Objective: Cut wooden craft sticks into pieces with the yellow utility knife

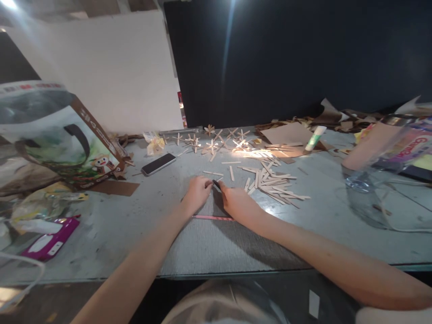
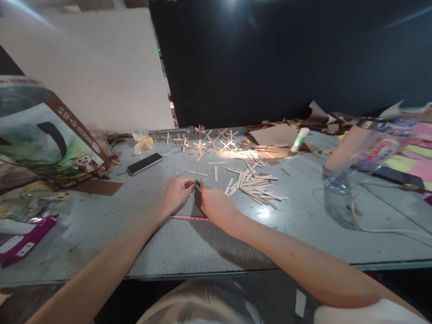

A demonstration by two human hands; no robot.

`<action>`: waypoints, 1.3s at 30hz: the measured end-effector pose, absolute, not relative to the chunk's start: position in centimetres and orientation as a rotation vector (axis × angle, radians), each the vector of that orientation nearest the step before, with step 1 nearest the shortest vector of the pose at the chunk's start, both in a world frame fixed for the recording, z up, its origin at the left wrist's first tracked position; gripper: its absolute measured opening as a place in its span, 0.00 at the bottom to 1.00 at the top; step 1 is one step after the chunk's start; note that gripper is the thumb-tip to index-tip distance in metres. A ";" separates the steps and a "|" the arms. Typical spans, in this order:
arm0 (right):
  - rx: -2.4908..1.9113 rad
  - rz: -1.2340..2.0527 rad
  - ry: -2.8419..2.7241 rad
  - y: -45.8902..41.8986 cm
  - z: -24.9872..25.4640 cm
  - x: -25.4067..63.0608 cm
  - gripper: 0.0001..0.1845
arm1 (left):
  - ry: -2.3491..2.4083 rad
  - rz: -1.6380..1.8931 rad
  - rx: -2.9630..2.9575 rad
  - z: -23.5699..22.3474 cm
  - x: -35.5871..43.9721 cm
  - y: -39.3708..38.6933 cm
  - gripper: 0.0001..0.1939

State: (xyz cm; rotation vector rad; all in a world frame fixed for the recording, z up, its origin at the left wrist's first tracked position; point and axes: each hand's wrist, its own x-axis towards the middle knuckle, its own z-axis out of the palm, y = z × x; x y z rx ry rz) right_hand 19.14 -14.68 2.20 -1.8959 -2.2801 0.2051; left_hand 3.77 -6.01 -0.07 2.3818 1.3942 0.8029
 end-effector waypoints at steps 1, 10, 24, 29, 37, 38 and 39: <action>-1.904 0.210 -2.279 -14.7 2.2 19.1 0.31 | 1.405 0.794 2.371 -0.1 3.8 -6.0 0.09; -1.899 0.151 -2.292 -14.9 1.8 19.0 0.32 | 1.368 0.812 2.415 0.0 3.9 -6.2 0.09; -1.915 0.106 -2.327 -14.8 1.6 19.0 0.32 | 1.380 0.826 2.455 -0.5 4.1 -6.0 0.09; -1.912 0.104 -2.338 -15.2 1.6 19.0 0.33 | 1.402 0.814 2.383 -0.7 4.1 -5.9 0.09; -1.936 0.131 -2.359 -14.7 1.9 18.8 0.33 | 1.388 0.799 2.426 -0.7 4.1 -5.8 0.08; -1.934 0.125 -2.363 -14.7 1.9 18.8 0.33 | 1.393 0.803 2.409 -0.7 4.1 -5.8 0.08; -1.930 0.112 -2.363 -14.8 1.9 18.8 0.33 | 1.398 0.808 2.390 -0.8 4.1 -5.9 0.09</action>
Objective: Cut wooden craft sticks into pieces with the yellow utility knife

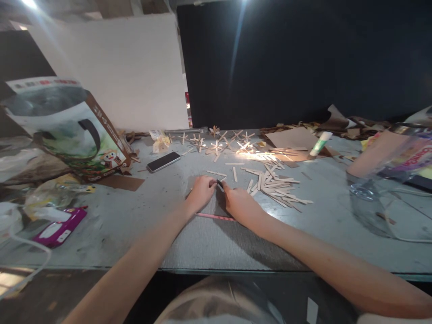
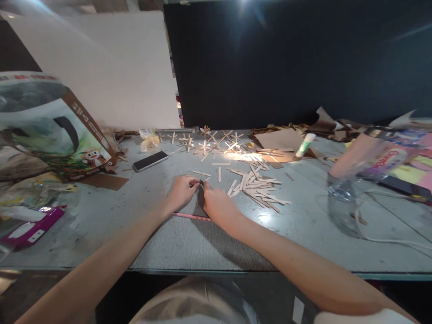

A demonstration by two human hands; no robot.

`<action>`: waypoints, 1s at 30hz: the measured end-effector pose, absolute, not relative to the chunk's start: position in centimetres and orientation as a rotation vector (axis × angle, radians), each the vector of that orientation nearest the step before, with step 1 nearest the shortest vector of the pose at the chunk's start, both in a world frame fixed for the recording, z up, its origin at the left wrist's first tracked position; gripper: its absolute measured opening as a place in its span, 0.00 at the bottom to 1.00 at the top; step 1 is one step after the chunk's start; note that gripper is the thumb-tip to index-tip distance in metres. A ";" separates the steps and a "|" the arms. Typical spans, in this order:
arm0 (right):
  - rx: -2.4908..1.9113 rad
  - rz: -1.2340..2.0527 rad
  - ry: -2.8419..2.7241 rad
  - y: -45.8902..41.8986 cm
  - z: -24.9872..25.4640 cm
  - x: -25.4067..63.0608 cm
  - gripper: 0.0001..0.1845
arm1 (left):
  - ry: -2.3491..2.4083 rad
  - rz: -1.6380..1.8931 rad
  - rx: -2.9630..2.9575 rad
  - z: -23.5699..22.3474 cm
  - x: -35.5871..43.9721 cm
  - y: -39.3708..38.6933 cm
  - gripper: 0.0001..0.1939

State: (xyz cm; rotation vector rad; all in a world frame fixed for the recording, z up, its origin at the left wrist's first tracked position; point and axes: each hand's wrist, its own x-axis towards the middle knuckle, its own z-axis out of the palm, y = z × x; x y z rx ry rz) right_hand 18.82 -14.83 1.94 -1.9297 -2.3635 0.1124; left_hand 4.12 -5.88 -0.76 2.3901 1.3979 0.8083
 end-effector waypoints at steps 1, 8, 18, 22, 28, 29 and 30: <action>-1.923 0.099 -2.363 -15.0 1.9 18.9 0.33 | 1.405 0.813 2.371 -0.8 4.2 -6.0 0.09; -1.925 0.132 -2.369 -15.5 2.2 19.1 0.35 | 1.374 0.854 2.331 -0.4 4.2 -6.2 0.08; -1.920 0.083 -2.385 -15.4 2.0 18.9 0.34 | 1.379 0.823 2.296 -0.5 4.3 -6.1 0.10; -1.940 0.092 -2.398 -15.2 2.0 19.0 0.35 | 1.377 0.830 2.332 -0.6 4.4 -6.1 0.10; -1.962 0.064 -2.404 -15.1 2.3 18.7 0.35 | 1.365 0.868 2.299 -0.8 4.2 -6.1 0.10; -1.962 0.048 -2.393 -15.3 2.3 18.7 0.35 | 1.369 0.873 2.291 -0.7 4.2 -6.1 0.10; -1.961 0.025 -2.378 -15.5 2.2 18.8 0.35 | 1.375 0.880 2.283 -0.7 4.2 -6.1 0.09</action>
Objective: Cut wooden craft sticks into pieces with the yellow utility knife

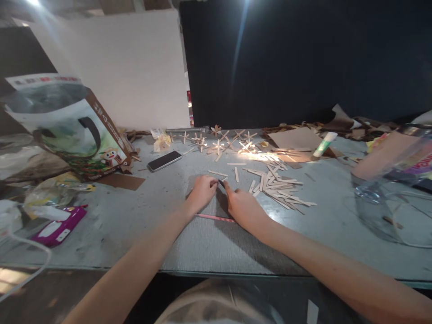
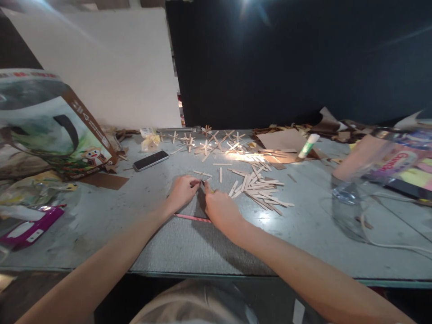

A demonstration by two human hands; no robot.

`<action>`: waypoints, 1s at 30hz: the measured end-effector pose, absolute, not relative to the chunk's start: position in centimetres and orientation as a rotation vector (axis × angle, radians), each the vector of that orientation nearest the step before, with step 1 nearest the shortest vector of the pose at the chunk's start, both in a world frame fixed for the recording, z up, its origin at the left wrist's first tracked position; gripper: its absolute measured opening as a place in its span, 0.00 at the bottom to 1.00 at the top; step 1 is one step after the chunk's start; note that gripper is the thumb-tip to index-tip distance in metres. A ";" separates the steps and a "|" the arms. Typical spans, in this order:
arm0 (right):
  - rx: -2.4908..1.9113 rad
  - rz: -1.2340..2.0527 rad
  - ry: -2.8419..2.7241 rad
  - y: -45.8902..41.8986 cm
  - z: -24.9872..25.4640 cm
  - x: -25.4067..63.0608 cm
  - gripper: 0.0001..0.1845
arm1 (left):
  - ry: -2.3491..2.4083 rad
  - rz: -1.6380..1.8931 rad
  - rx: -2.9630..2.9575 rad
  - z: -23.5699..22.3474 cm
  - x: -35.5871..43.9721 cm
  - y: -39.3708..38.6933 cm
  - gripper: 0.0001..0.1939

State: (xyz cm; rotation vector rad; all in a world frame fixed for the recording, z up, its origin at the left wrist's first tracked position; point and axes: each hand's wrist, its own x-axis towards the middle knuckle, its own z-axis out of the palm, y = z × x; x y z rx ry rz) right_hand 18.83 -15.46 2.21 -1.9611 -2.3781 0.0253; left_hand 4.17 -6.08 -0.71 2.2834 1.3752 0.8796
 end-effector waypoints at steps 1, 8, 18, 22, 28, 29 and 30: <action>-1.959 -0.001 -2.358 -15.6 2.1 19.0 0.36 | 1.378 0.885 2.274 -0.7 4.1 -6.1 0.09; -1.746 -0.016 -2.024 -14.4 1.3 20.8 0.28 | 1.303 0.968 2.019 -0.4 3.7 -6.0 0.08; -1.675 0.264 -1.751 -12.7 1.1 21.9 0.18 | 1.165 0.851 1.859 1.1 2.6 -5.9 0.05; -1.579 0.377 -1.648 -12.3 0.8 22.1 0.21 | 1.136 0.851 1.824 1.3 2.6 -6.0 0.05; -1.480 0.565 -1.451 -12.4 0.7 22.0 0.22 | 1.025 0.978 1.609 1.1 3.1 -6.2 0.06; -1.460 0.579 -1.422 -12.5 0.7 21.9 0.21 | 0.993 1.004 1.539 1.1 3.4 -6.3 0.08; -1.439 0.587 -1.398 -12.6 0.8 21.8 0.21 | 0.964 1.026 1.451 1.2 3.7 -6.5 0.09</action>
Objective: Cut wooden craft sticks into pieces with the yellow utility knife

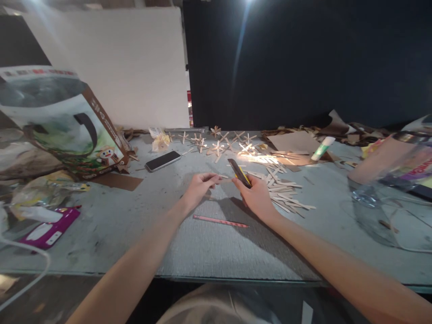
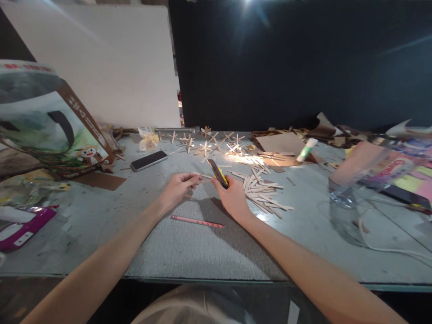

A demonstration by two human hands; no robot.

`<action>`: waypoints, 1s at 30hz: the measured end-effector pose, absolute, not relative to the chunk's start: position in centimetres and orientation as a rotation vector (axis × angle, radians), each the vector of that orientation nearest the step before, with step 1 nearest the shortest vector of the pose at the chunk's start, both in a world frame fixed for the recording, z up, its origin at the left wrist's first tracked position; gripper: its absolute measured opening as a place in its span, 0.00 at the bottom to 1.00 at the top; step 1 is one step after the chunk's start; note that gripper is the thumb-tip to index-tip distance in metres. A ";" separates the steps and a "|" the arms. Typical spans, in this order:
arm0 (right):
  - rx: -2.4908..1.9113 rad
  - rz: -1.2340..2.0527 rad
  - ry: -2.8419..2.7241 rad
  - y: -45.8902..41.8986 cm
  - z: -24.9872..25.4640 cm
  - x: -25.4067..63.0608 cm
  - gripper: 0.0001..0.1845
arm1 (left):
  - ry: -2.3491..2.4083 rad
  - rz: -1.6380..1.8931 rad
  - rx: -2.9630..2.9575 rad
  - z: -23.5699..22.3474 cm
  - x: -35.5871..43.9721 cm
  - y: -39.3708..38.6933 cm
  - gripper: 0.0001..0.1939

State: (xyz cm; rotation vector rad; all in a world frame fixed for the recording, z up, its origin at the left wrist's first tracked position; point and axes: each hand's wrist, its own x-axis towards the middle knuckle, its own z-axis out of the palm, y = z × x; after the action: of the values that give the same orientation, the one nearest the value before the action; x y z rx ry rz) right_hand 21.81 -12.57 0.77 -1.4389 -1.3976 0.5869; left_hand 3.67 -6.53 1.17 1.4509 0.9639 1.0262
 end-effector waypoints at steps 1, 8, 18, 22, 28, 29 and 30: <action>-1.422 0.591 -1.377 -12.7 0.8 21.7 0.21 | 0.931 1.039 1.349 1.2 4.0 -6.8 0.11; -1.354 0.568 -1.341 -13.1 0.7 21.3 0.20 | 0.690 1.082 1.052 1.8 5.8 -8.3 0.22; -1.368 0.511 -1.594 -12.7 0.6 21.3 0.20 | 0.876 1.148 1.094 1.2 5.5 -7.7 0.13; -1.355 0.523 -1.574 -12.7 0.8 21.5 0.21 | 0.922 1.076 1.286 1.9 5.2 -8.3 0.14; -1.360 0.552 -1.476 -13.0 1.1 21.5 0.21 | 0.759 1.030 1.374 2.2 5.4 -8.8 0.21; -1.363 0.549 -1.473 -12.9 1.0 21.6 0.21 | 0.754 1.019 1.393 2.2 5.5 -8.8 0.21; -1.363 0.545 -1.470 -12.8 0.9 21.6 0.21 | 0.762 1.010 1.417 2.2 5.5 -8.8 0.20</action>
State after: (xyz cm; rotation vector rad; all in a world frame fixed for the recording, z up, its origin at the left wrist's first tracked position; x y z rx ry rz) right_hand 21.60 -12.81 0.93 -1.3629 -1.4704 0.5451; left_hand 5.50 -8.81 2.21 1.4172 0.7615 1.0100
